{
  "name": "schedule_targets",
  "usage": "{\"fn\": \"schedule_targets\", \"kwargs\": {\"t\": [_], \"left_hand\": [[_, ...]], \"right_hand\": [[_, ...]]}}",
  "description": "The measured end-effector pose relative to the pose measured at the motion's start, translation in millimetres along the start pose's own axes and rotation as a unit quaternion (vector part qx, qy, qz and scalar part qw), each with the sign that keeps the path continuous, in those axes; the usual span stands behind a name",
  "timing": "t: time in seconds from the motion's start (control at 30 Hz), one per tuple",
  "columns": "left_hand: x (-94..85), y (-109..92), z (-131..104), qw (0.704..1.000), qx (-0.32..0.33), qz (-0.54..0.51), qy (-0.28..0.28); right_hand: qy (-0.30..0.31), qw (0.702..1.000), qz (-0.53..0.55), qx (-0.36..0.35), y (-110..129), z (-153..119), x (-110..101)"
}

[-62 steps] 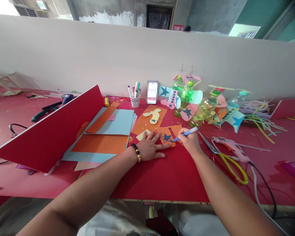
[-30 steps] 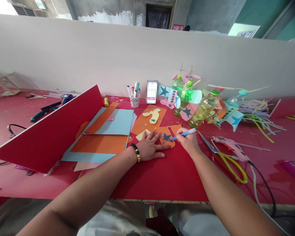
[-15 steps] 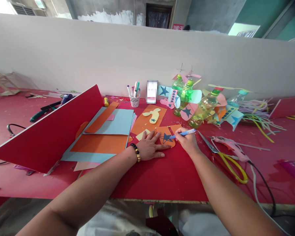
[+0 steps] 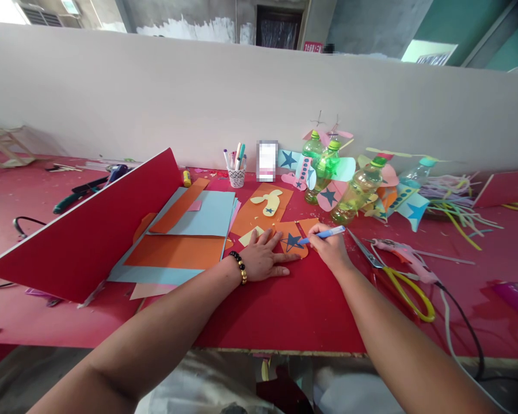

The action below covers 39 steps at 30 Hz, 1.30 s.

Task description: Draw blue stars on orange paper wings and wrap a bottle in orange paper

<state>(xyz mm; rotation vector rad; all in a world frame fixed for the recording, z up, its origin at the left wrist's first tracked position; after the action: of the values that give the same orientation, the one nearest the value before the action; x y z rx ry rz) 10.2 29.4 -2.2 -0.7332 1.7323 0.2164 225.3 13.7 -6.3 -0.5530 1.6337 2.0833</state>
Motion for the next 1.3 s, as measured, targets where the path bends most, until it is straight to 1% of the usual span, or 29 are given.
{"fn": "schedule_targets", "kwargs": {"t": [0.23,0.43,0.6,0.8,0.97,1.07,1.17,1.3], "left_hand": [[0.3,-0.1,0.9,1.0,-0.001,0.004,-0.004],[0.3,-0.1,0.4,1.0,0.002,0.004,-0.006],[2.0,1.1,1.3,1.0,0.002,0.003,-0.009],[0.1,-0.1,0.9,1.0,0.003,0.0,-0.005],[0.4,0.1,0.3,1.0,0.0,0.006,-0.002],[0.8,0.7,0.6,1.0,-0.001,0.006,-0.002],[0.4,0.5,0.8,1.0,0.002,0.007,-0.003],[-0.5,-0.3,0.6,1.0,0.0,0.008,-0.001]], "right_hand": [[0.008,1.0,-0.007,0.006,3.1,0.7,1.0],[-0.006,1.0,-0.015,0.019,1.4,-0.9,-2.0],[0.001,1.0,0.003,0.006,3.3,-0.6,0.2],[0.012,1.0,-0.011,0.001,4.6,0.4,1.5],[0.001,1.0,-0.014,0.012,2.4,0.3,-1.3],[0.001,1.0,-0.007,0.007,2.7,-0.3,-0.9],[0.009,1.0,0.005,0.003,4.1,-0.4,0.9],[0.021,1.0,-0.007,-0.002,5.9,0.1,1.8]]}}
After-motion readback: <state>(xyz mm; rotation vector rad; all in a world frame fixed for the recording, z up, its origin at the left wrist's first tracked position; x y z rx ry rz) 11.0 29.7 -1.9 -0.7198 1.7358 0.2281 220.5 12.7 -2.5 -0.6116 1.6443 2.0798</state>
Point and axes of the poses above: each hand's wrist, its own z-axis towards the middle knuckle, its own x-axis out of the palm, y = z × x, the point moved 1 cm from there along z, towards the middle knuckle, and after that the axes turned 12 degrees about y, right-handed, at the moved point
